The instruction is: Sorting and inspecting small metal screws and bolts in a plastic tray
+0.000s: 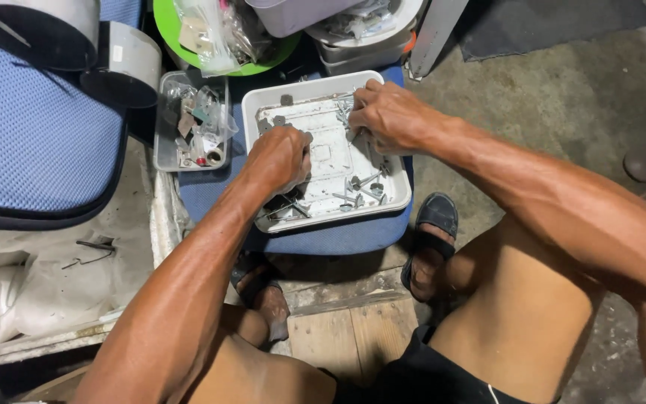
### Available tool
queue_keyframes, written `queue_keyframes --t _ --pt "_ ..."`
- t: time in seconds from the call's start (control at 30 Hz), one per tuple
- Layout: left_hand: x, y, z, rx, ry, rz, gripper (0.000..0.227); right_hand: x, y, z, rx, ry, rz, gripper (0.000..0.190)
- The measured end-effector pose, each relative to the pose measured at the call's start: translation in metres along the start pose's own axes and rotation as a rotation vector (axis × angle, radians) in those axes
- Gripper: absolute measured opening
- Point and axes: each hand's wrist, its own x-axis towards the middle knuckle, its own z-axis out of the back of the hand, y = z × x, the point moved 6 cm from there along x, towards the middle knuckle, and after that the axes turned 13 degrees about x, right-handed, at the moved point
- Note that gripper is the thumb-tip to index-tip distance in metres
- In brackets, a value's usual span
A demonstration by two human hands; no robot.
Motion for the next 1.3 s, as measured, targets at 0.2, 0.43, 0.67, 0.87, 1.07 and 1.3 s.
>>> queue_keyframes --t 0.2,0.43,0.67,0.87,1.07,1.3 --pt "0.0 0.008 0.023 -0.42 -0.108 0.149 0.012 0.002 0.0 -0.005 -0.064 -0.047 0.05 0.011" --pt "0.001 0.018 0.017 -0.497 -0.127 0.197 0.013 0.001 -0.01 -0.016 -0.171 0.042 -0.014 0.008" --pt "0.005 0.021 0.02 -0.582 -0.177 0.187 0.012 0.01 0.017 0.008 0.297 -0.1 -0.043 0.002" --pt "-0.003 0.01 0.037 -0.618 -0.22 0.22 0.01 0.019 0.056 0.035 0.629 -0.111 -0.112 0.007" --pt "-0.003 0.007 0.039 -0.656 -0.264 0.221 0.007 0.022 0.05 0.026 0.617 -0.113 -0.158 0.007" --pt "0.002 -0.001 0.045 -0.642 -0.304 0.163 0.009 0.023 0.05 0.025 0.64 -0.132 -0.248 0.01"
